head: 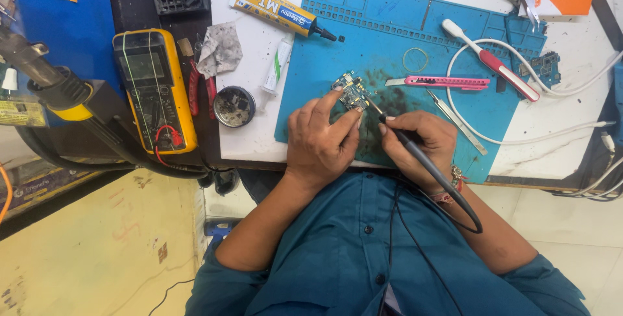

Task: The person cleans a small circuit board with a toothbrush and applies flux. They then use a soldering iron to reflow solder on specific points of the board. Finally, they clean the board again with a toothbrush and apply a liquid from a yellow bottle.

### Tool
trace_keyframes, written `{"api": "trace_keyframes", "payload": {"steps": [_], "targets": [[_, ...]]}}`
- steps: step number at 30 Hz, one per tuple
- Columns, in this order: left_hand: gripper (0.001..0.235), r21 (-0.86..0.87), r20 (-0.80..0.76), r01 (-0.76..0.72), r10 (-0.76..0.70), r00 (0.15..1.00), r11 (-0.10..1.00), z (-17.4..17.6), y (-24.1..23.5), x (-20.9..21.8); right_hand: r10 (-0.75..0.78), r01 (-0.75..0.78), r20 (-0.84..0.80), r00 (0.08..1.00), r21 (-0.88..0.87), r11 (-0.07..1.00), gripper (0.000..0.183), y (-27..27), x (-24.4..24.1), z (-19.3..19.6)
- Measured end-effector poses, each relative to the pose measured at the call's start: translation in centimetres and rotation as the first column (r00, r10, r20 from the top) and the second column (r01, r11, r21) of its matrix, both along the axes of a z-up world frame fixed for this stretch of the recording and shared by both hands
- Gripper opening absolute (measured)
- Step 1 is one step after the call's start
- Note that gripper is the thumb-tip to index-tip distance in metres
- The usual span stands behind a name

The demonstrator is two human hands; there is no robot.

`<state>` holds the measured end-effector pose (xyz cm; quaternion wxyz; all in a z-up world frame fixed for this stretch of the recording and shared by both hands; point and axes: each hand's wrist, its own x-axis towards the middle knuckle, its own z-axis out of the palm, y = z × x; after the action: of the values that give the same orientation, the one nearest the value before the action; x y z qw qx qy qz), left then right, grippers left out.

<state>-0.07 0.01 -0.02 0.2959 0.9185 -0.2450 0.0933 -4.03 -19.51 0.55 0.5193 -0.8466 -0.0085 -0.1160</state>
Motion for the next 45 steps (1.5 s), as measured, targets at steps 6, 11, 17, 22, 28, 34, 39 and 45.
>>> {"api": "trace_keyframes", "payload": {"steps": [6,11,17,22,28,34,39,45], "targets": [[0.024,-0.003,-0.006,0.003,-0.003,1.000,1.000,-0.01,0.05,0.01,0.006,-0.006,-0.004,1.000,-0.010,1.000,0.013,0.01,0.05,0.02],[0.024,-0.001,-0.004,0.005,-0.005,1.000,1.000,-0.02,0.03,0.04,0.011,-0.011,0.007,1.000,0.005,1.000,0.014,-0.07,0.07,0.11],[0.023,0.001,-0.001,0.005,-0.005,1.000,1.000,0.03,0.05,0.08,-0.002,0.002,0.003,1.000,0.006,1.000,0.013,-0.01,0.02,0.07],[0.023,0.000,-0.004,0.006,-0.006,1.000,1.000,0.11,0.02,0.10,0.007,-0.007,-0.003,1.000,0.004,1.000,0.012,-0.04,0.07,0.19],[0.023,0.001,-0.004,0.003,-0.003,1.000,1.000,0.10,0.05,0.06,-0.021,0.021,-0.013,1.000,0.016,1.000,0.012,0.02,-0.07,0.15],[0.023,0.003,0.001,0.001,-0.001,1.000,1.000,0.05,-0.03,0.02,-0.004,0.004,0.000,1.000,0.011,1.000,0.011,-0.04,-0.04,0.12],[0.024,0.000,-0.002,0.002,-0.002,1.000,1.000,0.08,0.03,0.04,-0.009,0.009,0.001,1.000,0.021,1.000,0.011,0.00,-0.05,0.32],[0.023,-0.006,0.001,0.003,-0.003,1.000,1.000,0.09,-0.01,0.05,0.010,-0.009,-0.014,1.000,0.039,0.999,0.011,-0.14,-0.02,0.44]]}}
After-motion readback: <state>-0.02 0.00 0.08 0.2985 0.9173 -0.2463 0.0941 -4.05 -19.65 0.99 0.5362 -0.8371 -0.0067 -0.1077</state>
